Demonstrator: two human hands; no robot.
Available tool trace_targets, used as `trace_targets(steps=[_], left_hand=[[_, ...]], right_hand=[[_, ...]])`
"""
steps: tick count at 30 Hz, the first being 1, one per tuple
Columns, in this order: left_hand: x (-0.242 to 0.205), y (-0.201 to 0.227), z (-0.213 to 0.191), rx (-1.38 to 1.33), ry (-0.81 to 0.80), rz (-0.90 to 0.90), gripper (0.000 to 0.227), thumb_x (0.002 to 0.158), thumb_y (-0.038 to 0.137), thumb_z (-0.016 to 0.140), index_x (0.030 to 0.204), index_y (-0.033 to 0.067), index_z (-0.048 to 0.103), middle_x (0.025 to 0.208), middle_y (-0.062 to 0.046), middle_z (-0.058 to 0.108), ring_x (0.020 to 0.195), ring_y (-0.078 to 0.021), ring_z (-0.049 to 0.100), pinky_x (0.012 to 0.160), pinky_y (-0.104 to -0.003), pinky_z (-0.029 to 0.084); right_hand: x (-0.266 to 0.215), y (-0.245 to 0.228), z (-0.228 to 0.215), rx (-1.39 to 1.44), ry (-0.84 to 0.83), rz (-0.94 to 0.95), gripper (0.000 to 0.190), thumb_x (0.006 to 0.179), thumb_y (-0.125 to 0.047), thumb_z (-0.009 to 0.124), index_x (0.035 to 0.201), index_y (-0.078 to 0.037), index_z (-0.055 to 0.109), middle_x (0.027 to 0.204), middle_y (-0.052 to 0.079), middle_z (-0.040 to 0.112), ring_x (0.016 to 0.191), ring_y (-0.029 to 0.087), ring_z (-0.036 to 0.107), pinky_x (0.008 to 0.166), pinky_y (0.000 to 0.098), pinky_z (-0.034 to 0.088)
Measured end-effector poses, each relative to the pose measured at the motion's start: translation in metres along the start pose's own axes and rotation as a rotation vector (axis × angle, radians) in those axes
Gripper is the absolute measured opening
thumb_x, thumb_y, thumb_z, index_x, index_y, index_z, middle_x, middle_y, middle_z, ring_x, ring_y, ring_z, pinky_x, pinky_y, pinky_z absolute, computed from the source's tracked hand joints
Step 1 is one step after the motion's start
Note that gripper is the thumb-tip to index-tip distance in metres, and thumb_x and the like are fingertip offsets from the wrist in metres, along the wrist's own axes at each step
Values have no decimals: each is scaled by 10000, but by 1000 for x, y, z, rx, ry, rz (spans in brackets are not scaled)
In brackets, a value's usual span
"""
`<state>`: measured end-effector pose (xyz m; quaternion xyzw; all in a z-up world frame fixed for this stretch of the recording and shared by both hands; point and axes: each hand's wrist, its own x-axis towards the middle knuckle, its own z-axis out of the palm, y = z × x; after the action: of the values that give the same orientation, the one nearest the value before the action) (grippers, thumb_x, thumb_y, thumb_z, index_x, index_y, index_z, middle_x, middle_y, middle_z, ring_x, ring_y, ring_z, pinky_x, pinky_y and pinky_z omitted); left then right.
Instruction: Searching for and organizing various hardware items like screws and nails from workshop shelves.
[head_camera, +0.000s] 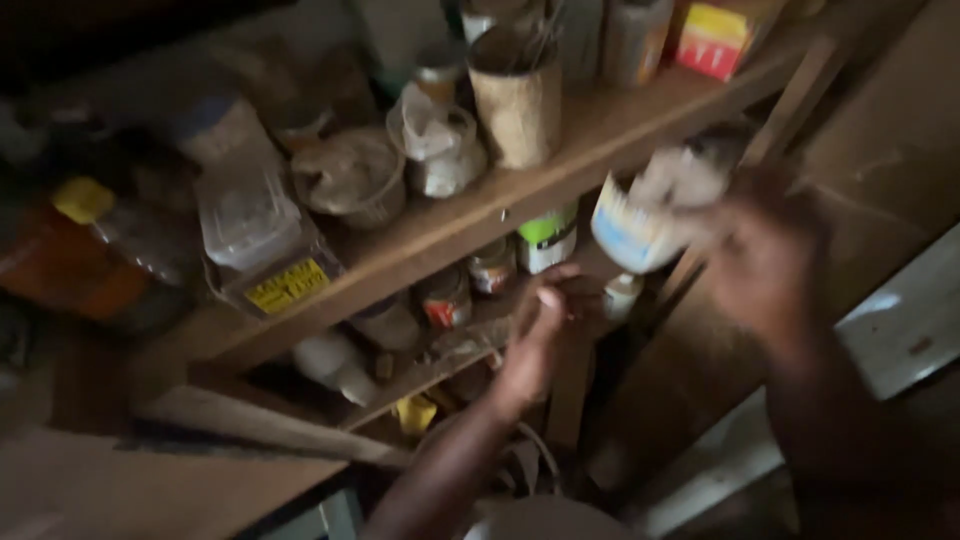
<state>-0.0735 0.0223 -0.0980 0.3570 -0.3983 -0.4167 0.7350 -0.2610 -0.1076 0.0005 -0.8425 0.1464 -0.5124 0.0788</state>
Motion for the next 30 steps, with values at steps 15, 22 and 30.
trace_targets(steps=[15,22,30], left_hand=[[-93,-139,-65,-890,254,-469,495,1050,434,506,1399,87,556,1348,-135,645,1254,-330,603,1094,-525,472],[-104,-120,-70,-948,141,-347,483,1084,416,550,1414,63,550,1352,-136,647,1250,-304,618,1099,-501,477],[-105,-106,-62,-952,251,-410,458,1062,419,518,1390,104,565,1361,-93,646,1256,-274,619,1102,-499,482]], right_hand=[[-144,-11,89,859,-168,715,177,1051,-113,662,1195,-19,620,1094,105,702,964,206,679,858,371,567],[-107,-27,97,1638,-39,973,260,1141,-156,556,1352,-6,574,1262,136,670,1163,255,663,1046,439,547],[-118,-26,106,1678,-13,1010,253,1129,-114,509,1342,-1,584,1304,152,667,1203,292,665,1095,501,542]])
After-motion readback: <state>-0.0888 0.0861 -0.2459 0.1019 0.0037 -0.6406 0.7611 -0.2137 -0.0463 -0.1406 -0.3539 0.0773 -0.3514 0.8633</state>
